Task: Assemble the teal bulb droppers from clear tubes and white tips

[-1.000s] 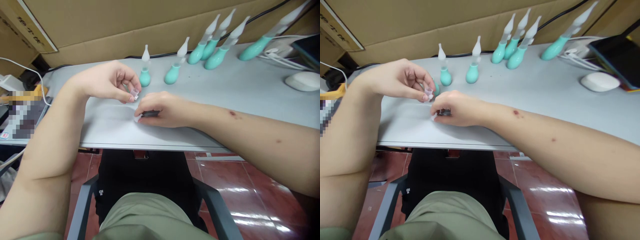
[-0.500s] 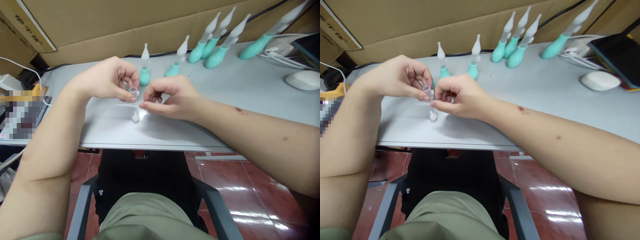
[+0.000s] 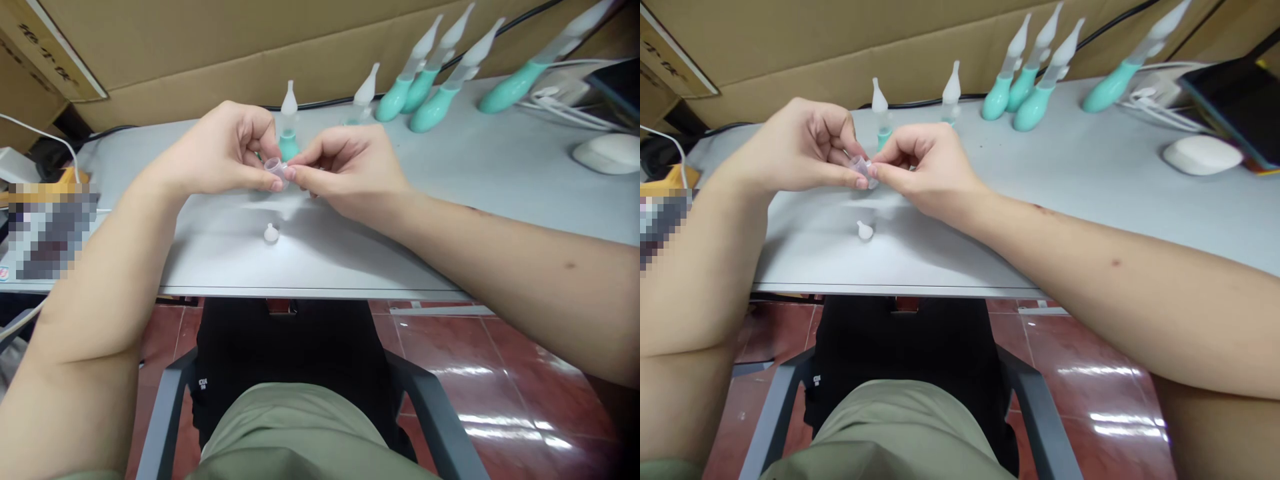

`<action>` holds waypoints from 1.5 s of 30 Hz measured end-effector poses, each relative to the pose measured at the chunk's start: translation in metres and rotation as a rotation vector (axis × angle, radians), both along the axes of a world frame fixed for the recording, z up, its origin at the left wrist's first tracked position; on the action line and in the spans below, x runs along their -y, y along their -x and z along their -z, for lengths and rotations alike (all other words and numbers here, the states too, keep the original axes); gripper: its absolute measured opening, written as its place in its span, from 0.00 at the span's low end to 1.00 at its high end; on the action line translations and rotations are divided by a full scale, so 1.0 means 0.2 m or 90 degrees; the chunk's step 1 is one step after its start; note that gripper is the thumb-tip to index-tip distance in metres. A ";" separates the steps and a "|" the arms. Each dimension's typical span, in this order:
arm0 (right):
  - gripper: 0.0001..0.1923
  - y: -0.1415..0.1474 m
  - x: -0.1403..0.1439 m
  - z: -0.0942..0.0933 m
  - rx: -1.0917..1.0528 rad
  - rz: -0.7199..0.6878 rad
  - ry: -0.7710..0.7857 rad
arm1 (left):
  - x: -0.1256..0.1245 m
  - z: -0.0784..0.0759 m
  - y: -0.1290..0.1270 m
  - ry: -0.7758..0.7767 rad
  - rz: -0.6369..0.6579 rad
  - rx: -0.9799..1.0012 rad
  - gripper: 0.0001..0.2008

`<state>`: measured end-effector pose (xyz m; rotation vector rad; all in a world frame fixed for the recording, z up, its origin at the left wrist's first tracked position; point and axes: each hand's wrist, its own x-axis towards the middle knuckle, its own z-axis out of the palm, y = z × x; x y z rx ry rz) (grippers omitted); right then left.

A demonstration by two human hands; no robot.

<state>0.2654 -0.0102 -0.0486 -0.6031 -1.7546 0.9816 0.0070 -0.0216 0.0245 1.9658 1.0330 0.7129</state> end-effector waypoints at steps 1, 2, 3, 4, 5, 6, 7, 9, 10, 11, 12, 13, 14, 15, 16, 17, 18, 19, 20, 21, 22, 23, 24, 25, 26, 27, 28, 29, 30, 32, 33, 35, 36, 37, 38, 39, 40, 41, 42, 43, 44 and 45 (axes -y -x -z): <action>0.11 0.00 0.00 0.00 0.002 0.013 -0.002 | 0.00 0.00 0.00 -0.003 0.001 0.000 0.22; 0.12 0.00 0.00 0.00 0.004 0.020 -0.004 | -0.01 0.01 0.00 -0.007 0.002 0.002 0.23; 0.12 0.00 0.00 0.00 0.007 0.021 -0.006 | -0.01 0.01 0.00 -0.010 0.002 0.007 0.24; 0.12 0.00 0.00 0.00 0.008 0.021 -0.012 | -0.01 0.01 -0.01 -0.012 0.002 0.014 0.25; 0.13 0.00 0.00 -0.01 0.009 0.020 -0.021 | -0.01 0.01 -0.01 -0.014 0.000 0.024 0.26; 0.13 0.00 0.00 -0.01 0.015 0.019 -0.029 | -0.01 0.02 -0.01 -0.013 -0.002 0.035 0.27; 0.14 0.00 -0.01 -0.01 0.023 0.016 -0.036 | -0.01 0.02 -0.01 -0.011 -0.003 0.046 0.28; 0.17 0.00 -0.01 -0.01 0.040 -0.001 -0.042 | -0.01 0.01 -0.01 -0.005 0.003 0.054 0.29; 0.19 -0.01 -0.01 -0.01 0.049 -0.014 -0.038 | 0.00 0.01 -0.01 -0.003 0.007 0.056 0.30; 0.21 -0.01 -0.02 -0.01 0.059 -0.028 -0.032 | 0.01 0.00 -0.01 0.002 0.009 0.055 0.31; 0.23 -0.01 -0.02 -0.01 0.066 -0.044 -0.026 | 0.02 -0.01 -0.02 0.011 0.008 0.049 0.31; 0.26 -0.01 -0.02 -0.01 0.068 -0.061 -0.021 | 0.03 -0.02 -0.02 0.025 0.004 0.040 0.32; 0.30 -0.01 -0.02 -0.01 0.067 -0.078 -0.012 | 0.04 -0.04 -0.02 0.040 -0.002 0.031 0.32; 0.33 -0.01 -0.02 -0.01 0.063 -0.096 -0.001 | 0.05 -0.05 -0.03 0.056 -0.009 0.022 0.32; 0.36 -0.01 -0.02 -0.01 0.055 -0.112 0.010 | 0.06 -0.06 -0.03 0.066 -0.013 0.015 0.32; 0.38 -0.01 -0.02 -0.01 0.050 -0.126 0.021 | 0.07 -0.07 -0.04 0.072 -0.015 0.011 0.32; 0.40 -0.02 -0.03 -0.01 0.048 -0.134 0.029 | 0.07 -0.08 -0.04 0.075 -0.012 0.011 0.32; 0.41 -0.02 -0.03 -0.01 0.052 -0.139 0.035 | 0.07 -0.08 -0.04 0.078 -0.008 0.013 0.32; 0.41 -0.02 -0.03 -0.01 0.062 -0.144 0.038 | 0.07 -0.08 -0.04 0.083 -0.005 0.014 0.32; 0.41 -0.03 -0.03 -0.01 0.075 -0.151 0.038 | 0.07 -0.07 -0.04 0.088 -0.004 0.013 0.32; 0.41 -0.03 -0.03 -0.01 0.086 -0.158 0.036 | 0.06 -0.07 -0.03 0.094 -0.006 0.011 0.32; 0.41 -0.03 -0.02 -0.01 0.095 -0.161 0.034 | 0.06 -0.07 -0.03 0.099 -0.009 0.007 0.32; 0.40 -0.03 -0.02 -0.01 0.096 -0.158 0.029 | 0.06 -0.06 -0.03 0.099 -0.012 0.003 0.32; 0.39 -0.03 -0.02 -0.01 0.089 -0.147 0.021 | 0.05 -0.06 -0.02 0.099 -0.015 0.000 0.32; 0.38 -0.03 -0.01 -0.01 0.074 -0.129 0.009 | 0.05 -0.06 -0.02 0.097 -0.020 0.000 0.33; 0.36 -0.03 -0.01 -0.01 0.056 -0.106 -0.006 | 0.06 -0.06 -0.02 0.092 -0.026 0.004 0.33; 0.34 -0.03 -0.01 -0.01 0.041 -0.086 -0.021 | 0.06 -0.07 -0.03 0.087 -0.034 0.008 0.33; 0.32 -0.02 0.00 -0.02 0.026 -0.069 -0.035 | 0.06 -0.07 -0.03 0.084 -0.043 0.010 0.34; 0.31 -0.02 0.00 -0.02 0.012 -0.057 -0.046 | 0.07 -0.07 -0.04 0.081 -0.050 0.010 0.34; 0.29 -0.01 0.00 -0.02 0.005 -0.050 -0.056 | 0.07 -0.08 -0.05 0.077 -0.054 0.006 0.34; 0.28 -0.01 -0.01 -0.02 0.010 -0.049 -0.056 | 0.08 -0.08 -0.05 0.076 -0.052 0.002 0.34; 0.29 -0.02 -0.01 -0.02 0.042 -0.047 -0.049 | 0.07 -0.07 -0.05 0.070 -0.044 0.000 0.34; 0.29 -0.03 -0.01 -0.02 0.064 -0.050 -0.042 | 0.07 -0.07 -0.05 0.068 -0.037 0.000 0.33; 0.30 -0.03 0.00 -0.02 0.079 -0.052 -0.034 | 0.07 -0.07 -0.04 0.068 -0.030 -0.001 0.33; 0.30 -0.03 0.00 -0.02 0.086 -0.060 -0.028 | 0.06 -0.06 -0.04 0.069 -0.026 -0.003 0.32; 0.32 -0.03 0.00 -0.02 0.088 -0.073 -0.022 | 0.06 -0.06 -0.04 0.071 -0.024 -0.006 0.32; 0.33 -0.04 0.00 -0.02 0.086 -0.089 -0.017 | 0.06 -0.06 -0.03 0.073 -0.022 -0.007 0.32; 0.35 -0.04 0.00 -0.02 0.082 -0.106 -0.014 | 0.06 -0.06 -0.03 0.075 -0.022 -0.007 0.31; 0.37 -0.04 0.00 -0.02 0.081 -0.124 -0.011 | 0.06 -0.06 -0.03 0.079 -0.021 -0.006 0.31; 0.39 -0.04 -0.01 -0.03 0.082 -0.141 -0.008 | 0.06 -0.06 -0.03 0.081 -0.018 -0.001 0.30; 0.41 -0.04 -0.01 -0.03 0.087 -0.158 -0.004 | 0.06 -0.06 -0.03 0.087 -0.013 0.003 0.30; 0.42 -0.04 -0.02 -0.04 0.091 -0.171 0.000 | 0.06 -0.06 -0.03 0.095 -0.008 0.006 0.30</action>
